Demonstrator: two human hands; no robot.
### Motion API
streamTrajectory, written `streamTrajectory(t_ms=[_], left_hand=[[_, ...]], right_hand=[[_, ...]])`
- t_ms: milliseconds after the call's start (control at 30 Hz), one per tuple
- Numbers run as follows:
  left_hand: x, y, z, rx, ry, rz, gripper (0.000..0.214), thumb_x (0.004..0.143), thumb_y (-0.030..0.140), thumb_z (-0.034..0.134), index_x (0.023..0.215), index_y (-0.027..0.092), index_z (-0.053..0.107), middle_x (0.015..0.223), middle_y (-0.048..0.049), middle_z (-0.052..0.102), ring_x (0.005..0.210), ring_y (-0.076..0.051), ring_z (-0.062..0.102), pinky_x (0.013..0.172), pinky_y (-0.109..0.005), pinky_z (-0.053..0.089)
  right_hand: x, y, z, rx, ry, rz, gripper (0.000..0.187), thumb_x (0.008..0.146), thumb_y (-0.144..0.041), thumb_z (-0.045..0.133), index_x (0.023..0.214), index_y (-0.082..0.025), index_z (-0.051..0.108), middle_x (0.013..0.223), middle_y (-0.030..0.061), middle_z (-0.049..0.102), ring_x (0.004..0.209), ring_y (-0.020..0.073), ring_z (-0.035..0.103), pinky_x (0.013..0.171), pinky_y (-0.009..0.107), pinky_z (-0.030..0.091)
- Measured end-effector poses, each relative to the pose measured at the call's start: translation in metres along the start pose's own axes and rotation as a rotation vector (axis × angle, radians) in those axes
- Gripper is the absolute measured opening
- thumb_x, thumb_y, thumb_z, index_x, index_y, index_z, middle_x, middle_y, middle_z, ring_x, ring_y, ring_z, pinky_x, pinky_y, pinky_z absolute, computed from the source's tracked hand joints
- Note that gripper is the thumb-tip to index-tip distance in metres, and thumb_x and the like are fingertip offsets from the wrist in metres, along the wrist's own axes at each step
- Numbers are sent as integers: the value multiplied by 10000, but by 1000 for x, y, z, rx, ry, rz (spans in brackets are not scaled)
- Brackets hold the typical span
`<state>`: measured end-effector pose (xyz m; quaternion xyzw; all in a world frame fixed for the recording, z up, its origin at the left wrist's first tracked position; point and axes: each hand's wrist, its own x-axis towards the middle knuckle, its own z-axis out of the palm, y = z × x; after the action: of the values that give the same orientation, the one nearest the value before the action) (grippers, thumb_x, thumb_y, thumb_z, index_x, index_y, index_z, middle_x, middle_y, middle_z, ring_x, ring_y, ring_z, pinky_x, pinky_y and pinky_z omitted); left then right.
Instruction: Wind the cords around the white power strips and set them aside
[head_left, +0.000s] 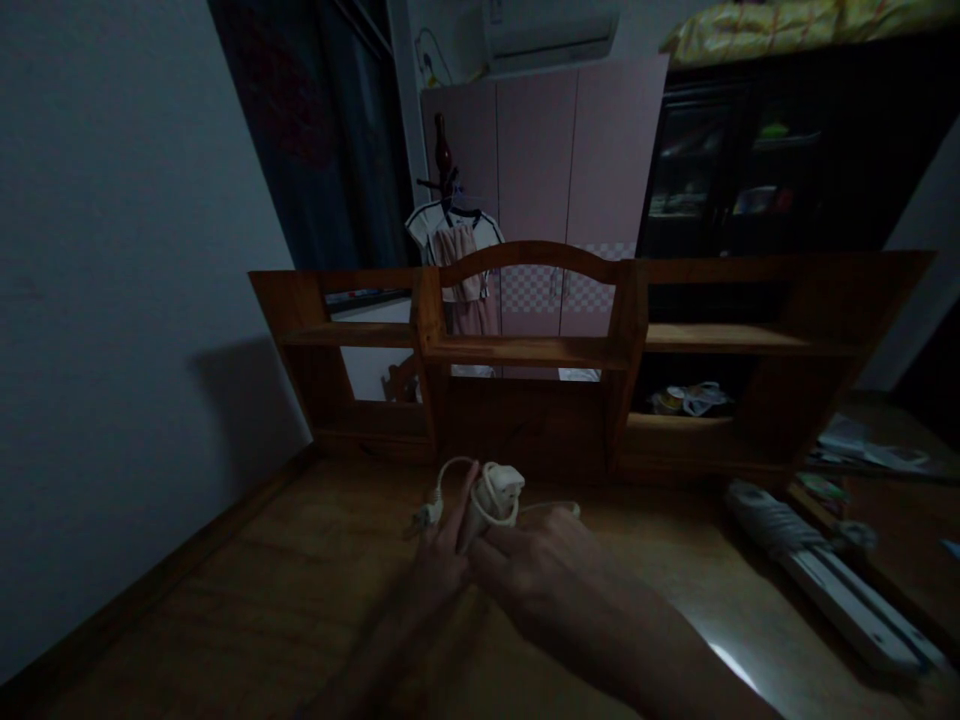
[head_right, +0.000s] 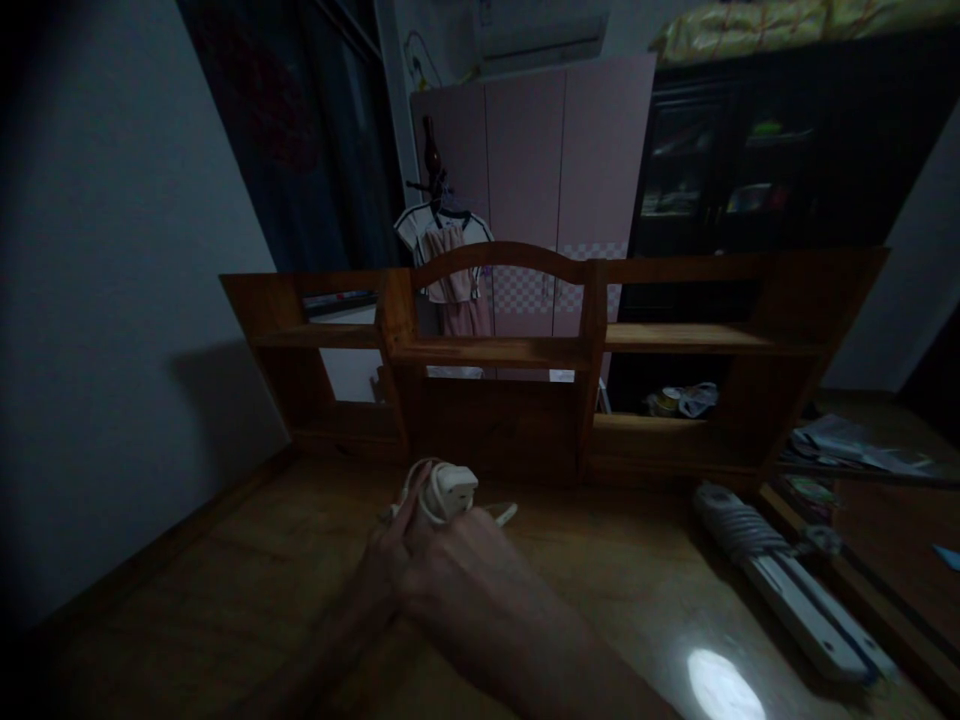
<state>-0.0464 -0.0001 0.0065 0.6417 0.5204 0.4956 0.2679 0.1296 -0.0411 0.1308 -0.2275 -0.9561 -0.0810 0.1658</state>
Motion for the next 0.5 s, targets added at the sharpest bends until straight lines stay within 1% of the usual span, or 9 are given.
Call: streamTrajectory(t_ms=[67, 133, 200, 233, 300, 367, 400, 500], left_hand=[[-2, -2, 4, 71, -113, 99, 498, 761, 267, 601, 1254, 217, 553, 1076, -109, 677, 881, -258, 653, 759, -323, 502], [-5, -3, 9, 155, -150, 188, 381, 810, 266, 558, 1188, 224, 588, 1068, -114, 674, 879, -252, 650, 754, -330, 502], [-10, -2, 13, 276, -183, 276, 246, 846, 239, 519, 1057, 222, 643, 990, -110, 688, 857, -239, 649, 760, -327, 497], [-13, -1, 15, 340, -216, 311, 210, 853, 216, 508, 1002, 223, 656, 930, -101, 695, 822, -227, 649, 755, -319, 495], [-18, -1, 17, 432, -313, 361, 209, 852, 159, 492, 956, 230, 659, 844, -75, 695, 755, -200, 647, 729, -295, 496], [-21, -2, 18, 474, -385, 402, 241, 831, 120, 500, 1002, 224, 635, 853, -64, 692, 743, -191, 647, 699, -278, 502], [-22, -4, 18, 480, -394, 432, 269, 820, 119, 513, 1054, 213, 607, 897, -68, 689, 769, -197, 649, 700, -282, 509], [-21, -10, 18, 438, -340, 573, 352, 839, 188, 538, 1189, 172, 501, 1059, -113, 655, 921, -231, 639, 784, -330, 523]], right_hand=[[-3, 16, -6, 97, -10, 79, 225, 885, -46, 444, 848, -168, 630, 770, 29, 656, 598, 128, 559, 516, 261, 333], [-4, 29, -9, 199, 14, 138, 198, 913, -128, 480, 815, -167, 647, 758, 14, 654, 621, 105, 577, 553, 232, 358], [-4, 37, -8, 264, 40, 149, 195, 921, -207, 520, 794, -164, 661, 756, 8, 654, 645, 94, 584, 579, 217, 363], [-4, 39, -6, 281, 46, 141, 193, 916, -236, 541, 789, -165, 667, 750, 6, 654, 647, 93, 583, 580, 215, 358], [-2, 42, -1, 307, 51, 131, 169, 890, -268, 591, 783, -169, 676, 736, 0, 653, 643, 94, 576, 575, 215, 346], [-2, 48, 3, 357, 59, 153, 141, 853, -281, 639, 771, -177, 686, 714, -6, 652, 632, 99, 570, 574, 217, 343], [-2, 53, 5, 410, 58, 179, 129, 836, -289, 657, 777, -181, 694, 709, -6, 655, 634, 104, 574, 575, 216, 349], [-5, 75, 11, 674, -1, 252, 170, 825, -337, 656, 820, -179, 717, 724, 9, 676, 658, 125, 604, 567, 208, 380]])
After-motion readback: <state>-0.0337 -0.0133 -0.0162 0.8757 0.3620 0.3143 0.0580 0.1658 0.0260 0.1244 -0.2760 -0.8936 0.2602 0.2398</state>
